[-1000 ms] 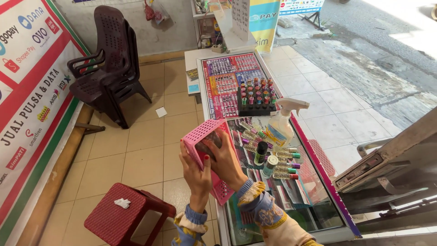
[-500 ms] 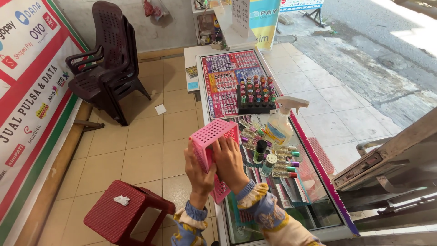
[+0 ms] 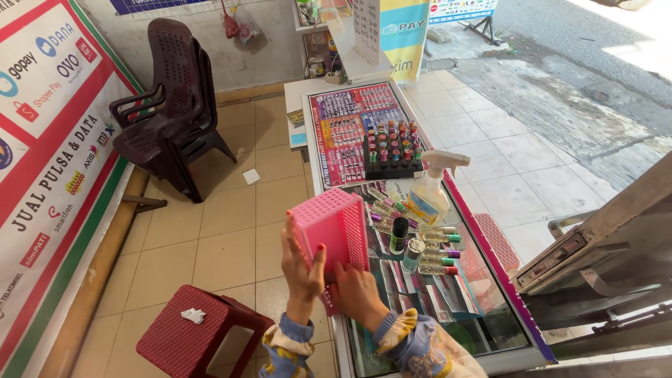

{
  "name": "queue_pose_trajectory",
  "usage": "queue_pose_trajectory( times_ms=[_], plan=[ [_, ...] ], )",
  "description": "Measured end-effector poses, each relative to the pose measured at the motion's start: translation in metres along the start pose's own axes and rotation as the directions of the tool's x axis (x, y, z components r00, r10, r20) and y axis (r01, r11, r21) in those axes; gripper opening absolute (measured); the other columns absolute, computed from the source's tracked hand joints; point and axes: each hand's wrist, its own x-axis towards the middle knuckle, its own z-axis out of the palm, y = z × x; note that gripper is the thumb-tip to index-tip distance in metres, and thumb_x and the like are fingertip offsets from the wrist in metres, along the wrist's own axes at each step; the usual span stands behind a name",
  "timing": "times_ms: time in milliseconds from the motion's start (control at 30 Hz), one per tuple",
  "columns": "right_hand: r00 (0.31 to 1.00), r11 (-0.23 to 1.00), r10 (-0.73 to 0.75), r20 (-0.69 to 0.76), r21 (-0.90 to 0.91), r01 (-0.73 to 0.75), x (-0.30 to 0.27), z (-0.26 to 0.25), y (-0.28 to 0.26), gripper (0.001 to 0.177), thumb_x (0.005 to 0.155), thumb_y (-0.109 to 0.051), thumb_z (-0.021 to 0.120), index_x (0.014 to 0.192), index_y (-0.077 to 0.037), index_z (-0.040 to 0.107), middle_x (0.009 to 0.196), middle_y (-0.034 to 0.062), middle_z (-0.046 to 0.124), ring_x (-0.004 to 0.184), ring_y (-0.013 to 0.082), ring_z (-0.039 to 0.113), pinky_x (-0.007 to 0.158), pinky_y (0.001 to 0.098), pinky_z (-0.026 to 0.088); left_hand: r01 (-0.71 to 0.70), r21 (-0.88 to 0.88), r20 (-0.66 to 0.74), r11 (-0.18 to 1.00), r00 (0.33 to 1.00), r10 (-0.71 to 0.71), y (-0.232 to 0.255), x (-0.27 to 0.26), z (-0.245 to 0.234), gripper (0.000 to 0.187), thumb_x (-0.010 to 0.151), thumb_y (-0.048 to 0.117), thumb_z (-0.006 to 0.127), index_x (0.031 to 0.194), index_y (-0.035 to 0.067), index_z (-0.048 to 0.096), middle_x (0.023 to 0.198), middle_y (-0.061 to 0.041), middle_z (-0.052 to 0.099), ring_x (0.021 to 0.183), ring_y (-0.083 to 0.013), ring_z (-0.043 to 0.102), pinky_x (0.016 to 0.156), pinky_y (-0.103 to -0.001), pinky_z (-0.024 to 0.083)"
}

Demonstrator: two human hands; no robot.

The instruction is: Cleaning a glass display case and organizing small bottles.

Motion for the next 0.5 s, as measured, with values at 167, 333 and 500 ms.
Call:
queue_pose_trajectory(
  times_ms=[167, 333, 500],
  plan=[
    [0.995, 0.983, -0.039, -0.093, 0.175, 0.055, 0.0, -0.02, -0.003, 0.026, 0.083, -0.011, 0.066, 0.108, -0.006, 0.064, 0.098, 0.0185, 0.067, 0.097, 0.0399, 0.065, 0.086, 0.0489, 0.053, -0.069, -0.015, -0.021, 0.997, 0.997, 0.069, -0.003, 0.005, -0.009, 0.077, 0.101, 0.032, 0.059, 0.165, 0.015, 0.018, 0.164, -0.026, 0.037, 0.131, -0.0427, 0.059, 0.098, -0.045, 0.059],
    [0.788, 0.903, -0.297, -0.539, 0.109, 0.415, 0.022, -0.066, -0.041, 0.043, 0.074, -0.001, 0.063, 0.117, -0.002, 0.063, 0.125, 0.0229, 0.062, 0.108, 0.0433, 0.059, 0.091, 0.048, 0.052, -0.057, -0.097, 0.01, 0.994, 0.998, 0.059, -0.007, 0.004, -0.011, 0.084, 0.099, 0.048, 0.055, 0.167, 0.014, 0.017, 0.157, -0.022, 0.045, 0.133, -0.0388, 0.061, 0.103, -0.045, 0.055],
    [0.78, 0.905, -0.353, -0.517, 0.021, 0.424, 0.051, -0.034, -0.029, 0.039, 0.09, -0.007, 0.066, 0.129, -0.007, 0.068, 0.128, 0.0137, 0.057, 0.116, 0.0341, 0.062, 0.095, 0.0433, 0.055, -0.167, -0.038, -0.003, 0.985, 0.986, 0.167, 0.0, -0.001, -0.005, 0.079, 0.106, 0.056, 0.05, 0.166, 0.013, 0.022, 0.162, -0.025, 0.04, 0.142, -0.0415, 0.053, 0.111, -0.047, 0.05]
  ],
)
